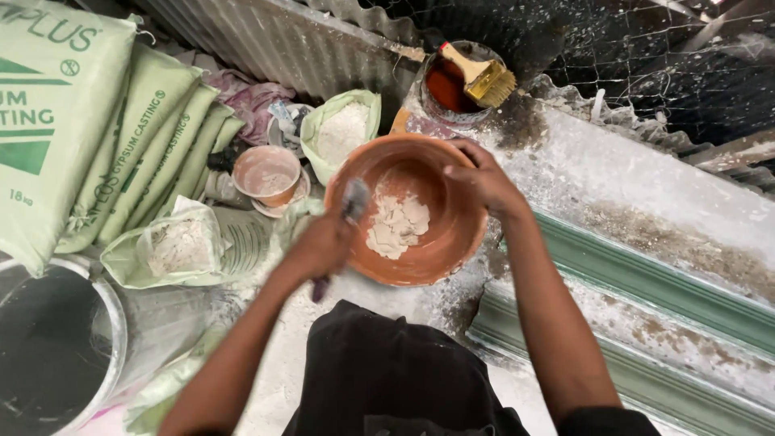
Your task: Mixing plaster powder with water in a bowl.
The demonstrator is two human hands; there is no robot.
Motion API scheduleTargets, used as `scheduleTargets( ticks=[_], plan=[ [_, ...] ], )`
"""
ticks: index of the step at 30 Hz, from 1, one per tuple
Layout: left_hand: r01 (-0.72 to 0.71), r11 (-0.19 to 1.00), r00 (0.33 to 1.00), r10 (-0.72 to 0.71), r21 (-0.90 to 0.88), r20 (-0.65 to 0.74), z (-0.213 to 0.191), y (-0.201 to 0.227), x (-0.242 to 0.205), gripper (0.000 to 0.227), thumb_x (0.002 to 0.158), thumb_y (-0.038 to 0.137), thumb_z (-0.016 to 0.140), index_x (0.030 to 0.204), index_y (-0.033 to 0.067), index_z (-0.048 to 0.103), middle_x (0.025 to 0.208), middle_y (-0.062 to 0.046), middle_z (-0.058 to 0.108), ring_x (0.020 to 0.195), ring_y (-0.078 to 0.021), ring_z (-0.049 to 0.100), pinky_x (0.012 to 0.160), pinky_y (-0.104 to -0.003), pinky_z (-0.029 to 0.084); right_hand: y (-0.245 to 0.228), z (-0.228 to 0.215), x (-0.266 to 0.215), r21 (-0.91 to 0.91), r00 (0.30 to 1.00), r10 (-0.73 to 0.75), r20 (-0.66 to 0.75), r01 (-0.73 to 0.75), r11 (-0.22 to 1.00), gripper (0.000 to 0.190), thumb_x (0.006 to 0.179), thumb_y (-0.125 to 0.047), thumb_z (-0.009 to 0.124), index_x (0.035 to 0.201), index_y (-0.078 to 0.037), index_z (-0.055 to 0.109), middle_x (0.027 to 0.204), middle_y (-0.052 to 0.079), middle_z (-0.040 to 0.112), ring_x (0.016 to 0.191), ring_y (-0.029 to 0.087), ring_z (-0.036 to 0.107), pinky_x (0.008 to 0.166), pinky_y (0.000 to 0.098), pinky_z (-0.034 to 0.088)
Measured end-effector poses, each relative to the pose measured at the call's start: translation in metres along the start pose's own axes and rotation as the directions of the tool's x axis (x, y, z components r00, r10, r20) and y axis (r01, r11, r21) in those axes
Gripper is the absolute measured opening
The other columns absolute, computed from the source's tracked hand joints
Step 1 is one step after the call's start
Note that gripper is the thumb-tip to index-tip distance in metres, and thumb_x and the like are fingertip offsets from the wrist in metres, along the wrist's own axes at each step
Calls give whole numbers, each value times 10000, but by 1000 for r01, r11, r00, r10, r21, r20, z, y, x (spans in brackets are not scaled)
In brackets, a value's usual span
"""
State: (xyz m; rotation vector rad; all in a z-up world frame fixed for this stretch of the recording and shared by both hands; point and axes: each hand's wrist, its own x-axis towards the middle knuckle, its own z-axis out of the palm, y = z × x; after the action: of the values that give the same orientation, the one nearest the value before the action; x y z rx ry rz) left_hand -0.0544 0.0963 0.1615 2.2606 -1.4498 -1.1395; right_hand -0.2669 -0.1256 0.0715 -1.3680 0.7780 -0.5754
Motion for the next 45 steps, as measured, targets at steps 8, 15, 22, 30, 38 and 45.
scheduleTargets(
  ticks=[8,15,22,30,38,45],
  plan=[
    [-115,991,990,108,73,91,118,-6,63,552,968,287,371,1490,111,410,1244,-282,568,1032,-548,682,859,-609,578,3,-10,10,-423,954,-174,245,267,866,426,952,-88,647,1372,-19,630,1288,269,582,1291,433,502,1097,536,389],
    [-139,990,986,140,-23,94,121,-14,82,525,996,283,373,1444,39,501,1259,-283,579,1153,-548,634,917,-602,558,-10,20,-21,-277,960,-255,113,277,920,290,1001,-71,631,1283,-46,689,1359,143,652,1313,268,556,1120,448,414],
    [-171,984,984,167,-51,-67,167,-43,146,512,1031,393,398,1138,-18,685,987,-292,713,1036,-500,691,866,-619,544,20,53,-7,-217,858,-439,266,497,840,316,980,-30,638,1294,-8,668,1367,218,619,1332,392,533,1122,538,407],
    [47,999,988,-43,27,-151,164,-87,207,507,967,499,441,1045,84,723,930,-201,735,989,-421,723,804,-567,564,-42,126,1,-503,836,-187,516,473,723,384,938,-210,672,1309,-114,667,1434,241,572,1369,479,481,1180,578,332],
    [324,942,917,-292,81,-272,203,-120,238,503,886,634,496,925,216,772,855,-84,764,929,-320,766,724,-500,590,-26,146,35,-595,845,-33,533,402,696,361,936,-277,620,1292,-247,677,1457,103,572,1403,360,481,1185,524,344],
    [-323,807,863,466,495,-196,197,-119,170,557,909,576,551,766,105,813,651,-148,720,749,-369,767,678,-511,578,-36,138,38,-551,839,-101,534,436,712,373,913,-221,638,1283,-204,682,1390,147,620,1364,391,508,1150,548,377]
  ],
)
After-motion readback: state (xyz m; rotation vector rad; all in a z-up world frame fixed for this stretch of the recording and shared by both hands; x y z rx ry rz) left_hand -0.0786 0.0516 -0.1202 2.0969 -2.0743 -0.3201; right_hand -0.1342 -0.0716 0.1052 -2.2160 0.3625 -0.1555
